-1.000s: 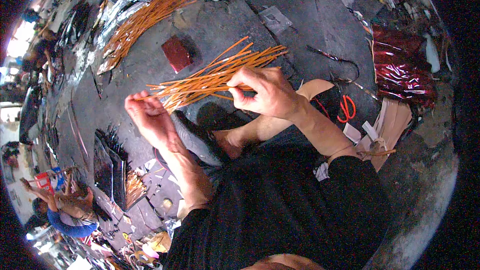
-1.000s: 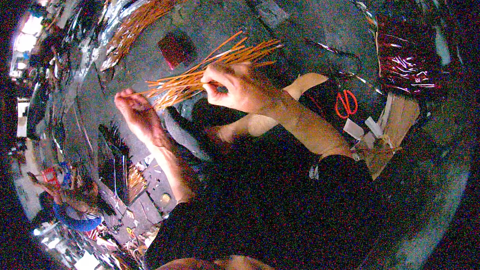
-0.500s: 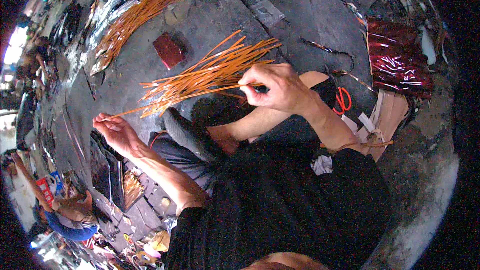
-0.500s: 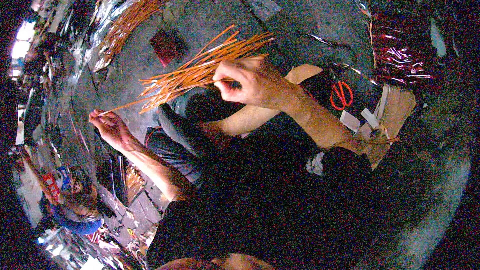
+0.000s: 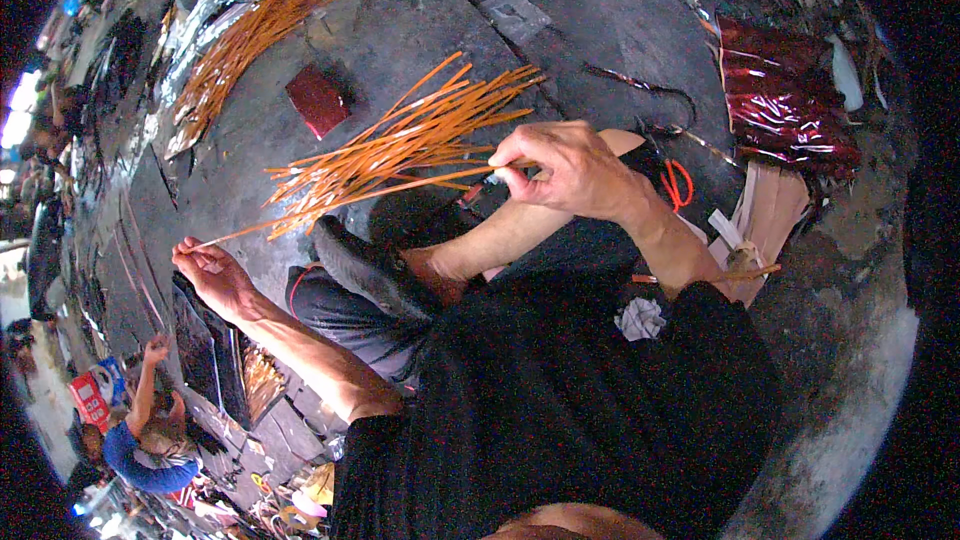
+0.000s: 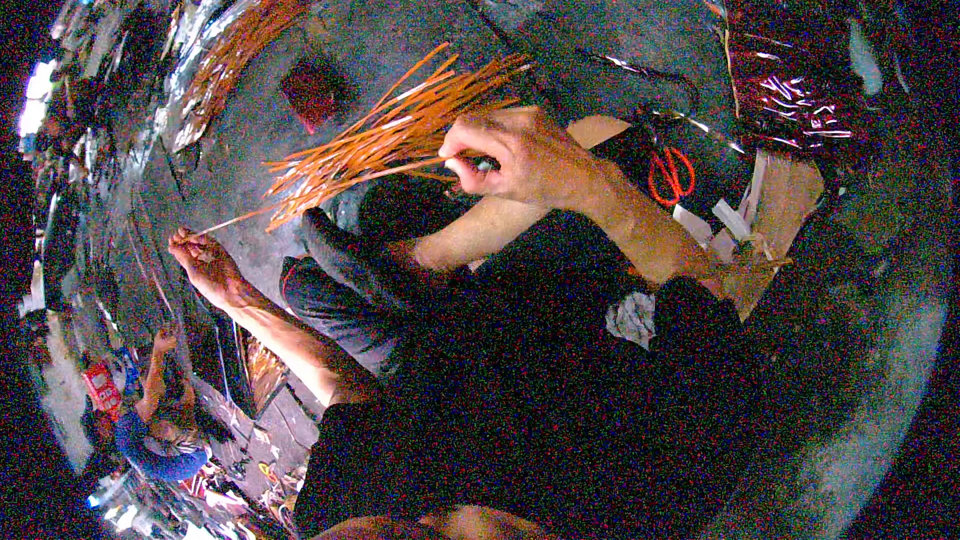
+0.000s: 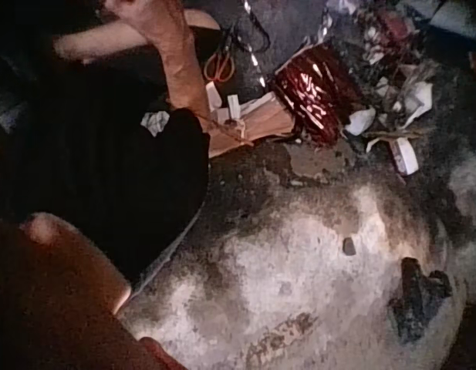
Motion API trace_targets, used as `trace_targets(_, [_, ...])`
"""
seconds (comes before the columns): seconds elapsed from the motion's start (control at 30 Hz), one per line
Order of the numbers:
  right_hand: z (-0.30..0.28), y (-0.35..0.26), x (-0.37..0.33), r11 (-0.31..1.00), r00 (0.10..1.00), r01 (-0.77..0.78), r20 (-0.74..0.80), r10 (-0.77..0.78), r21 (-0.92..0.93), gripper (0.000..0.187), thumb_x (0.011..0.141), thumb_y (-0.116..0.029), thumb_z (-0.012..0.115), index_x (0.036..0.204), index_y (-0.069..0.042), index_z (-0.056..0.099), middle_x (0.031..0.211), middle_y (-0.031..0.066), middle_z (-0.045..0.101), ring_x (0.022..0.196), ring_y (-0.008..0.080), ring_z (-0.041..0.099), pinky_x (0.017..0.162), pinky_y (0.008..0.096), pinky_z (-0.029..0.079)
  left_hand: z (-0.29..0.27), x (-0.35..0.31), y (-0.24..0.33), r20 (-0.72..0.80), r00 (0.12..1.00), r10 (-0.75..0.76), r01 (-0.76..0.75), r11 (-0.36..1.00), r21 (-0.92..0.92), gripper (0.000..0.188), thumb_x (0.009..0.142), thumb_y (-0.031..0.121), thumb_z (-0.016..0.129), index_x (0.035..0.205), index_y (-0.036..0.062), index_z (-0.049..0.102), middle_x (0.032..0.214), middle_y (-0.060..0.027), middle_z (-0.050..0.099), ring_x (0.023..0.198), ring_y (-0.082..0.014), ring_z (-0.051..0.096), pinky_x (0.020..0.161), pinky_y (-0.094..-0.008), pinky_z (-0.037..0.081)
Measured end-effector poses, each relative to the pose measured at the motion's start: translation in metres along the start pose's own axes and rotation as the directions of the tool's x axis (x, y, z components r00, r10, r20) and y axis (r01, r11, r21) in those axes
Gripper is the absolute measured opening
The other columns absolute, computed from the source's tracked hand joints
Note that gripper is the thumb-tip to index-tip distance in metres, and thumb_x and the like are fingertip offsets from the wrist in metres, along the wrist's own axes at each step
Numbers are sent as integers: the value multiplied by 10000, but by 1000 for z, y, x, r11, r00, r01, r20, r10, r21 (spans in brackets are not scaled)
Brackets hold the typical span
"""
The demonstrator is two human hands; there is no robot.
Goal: The person sits on the floor and repeatedly picks up thin orange sticks, aligns them, and places them into a pile. The person handles the sticks one by one or in small groups, organizing them into a neat stack.
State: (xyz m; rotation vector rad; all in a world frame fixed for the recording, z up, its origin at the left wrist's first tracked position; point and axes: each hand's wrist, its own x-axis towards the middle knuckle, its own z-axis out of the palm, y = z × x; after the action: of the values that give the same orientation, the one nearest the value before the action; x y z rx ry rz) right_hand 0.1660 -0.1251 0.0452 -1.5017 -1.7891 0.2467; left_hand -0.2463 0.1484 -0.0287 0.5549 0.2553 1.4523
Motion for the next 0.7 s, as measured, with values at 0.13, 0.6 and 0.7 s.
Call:
trace_targets(0.13, [-6, 8, -10, 1000, 1000, -8, 6, 8, -6, 186, 758, -70, 726, 905, -58, 613, 851, 75, 675, 755, 247, 678, 663, 354, 545, -20, 8, 8, -15, 1000, -21, 21, 1000, -11, 180, 929, 132, 610, 1030, -16, 629, 1026, -113, 671, 1006, -240, 656, 819, -311, 594])
trace_targets(0.6, [-39, 50, 9, 967, 967, -255, -32, 255, -25, 196, 857, -205, 687, 984, -57, 692, 953, 100, 710, 899, 230, 689, 778, 331, 527, -39, 4, -27, -113, 992, 52, 13, 858, 513, 356, 946, 238, 624, 1208, 12, 541, 906, -25, 603, 761, -68, 539, 703, -231, 467])
trace_targets(0.7, [-44, 108, -20, 938, 952, -267, -208, 223, -219, 291, 897, -231, 645, 1143, -77, 660, 958, 108, 704, 901, 227, 674, 811, 334, 521, -53, -1, -68, -314, 946, -86, 302, 588, 750, 503, 973, 243, 557, 1357, -45, 404, 1203, -212, 594, 1070, -258, 611, 923, -355, 498])
